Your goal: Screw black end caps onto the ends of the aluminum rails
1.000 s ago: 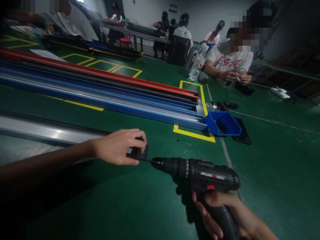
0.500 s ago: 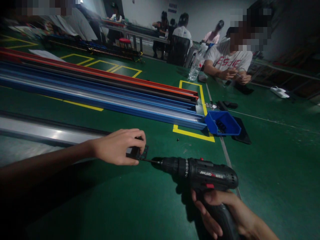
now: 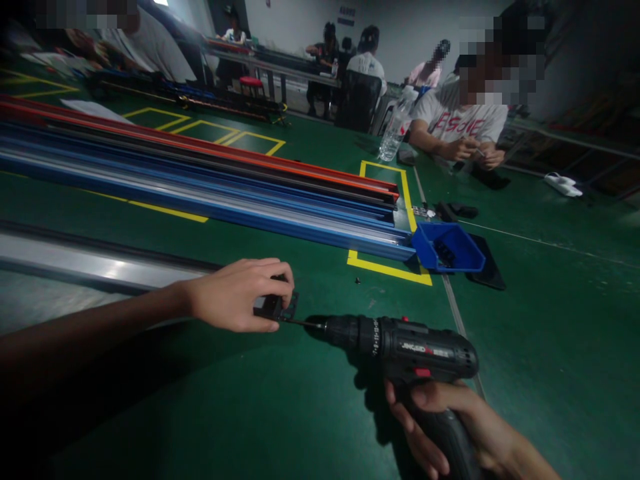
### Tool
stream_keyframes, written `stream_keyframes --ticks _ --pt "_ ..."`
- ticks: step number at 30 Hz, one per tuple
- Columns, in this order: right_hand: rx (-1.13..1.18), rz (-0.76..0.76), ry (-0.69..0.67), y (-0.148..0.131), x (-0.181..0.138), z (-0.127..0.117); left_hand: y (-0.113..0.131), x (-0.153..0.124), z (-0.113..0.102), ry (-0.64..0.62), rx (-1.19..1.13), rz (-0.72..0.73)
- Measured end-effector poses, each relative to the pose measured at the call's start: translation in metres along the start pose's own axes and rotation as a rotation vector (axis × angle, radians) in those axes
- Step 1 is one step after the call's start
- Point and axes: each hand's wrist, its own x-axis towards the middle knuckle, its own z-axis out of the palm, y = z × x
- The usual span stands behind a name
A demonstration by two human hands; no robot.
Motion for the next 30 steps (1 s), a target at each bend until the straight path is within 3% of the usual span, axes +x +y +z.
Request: stream_keyframes --ticks 9,30 --pt "-0.04 0.015 0.03 0.0019 -0.002 -0.0042 0.0007 0.0001 -0.0004 -0.007 0.002 -0.002" --pt "0.016 0.01 -0.063 -0.005 0.0018 0.0017 -0.0006 0.0013 -0.0017 -0.01 -0.031 -0.01"
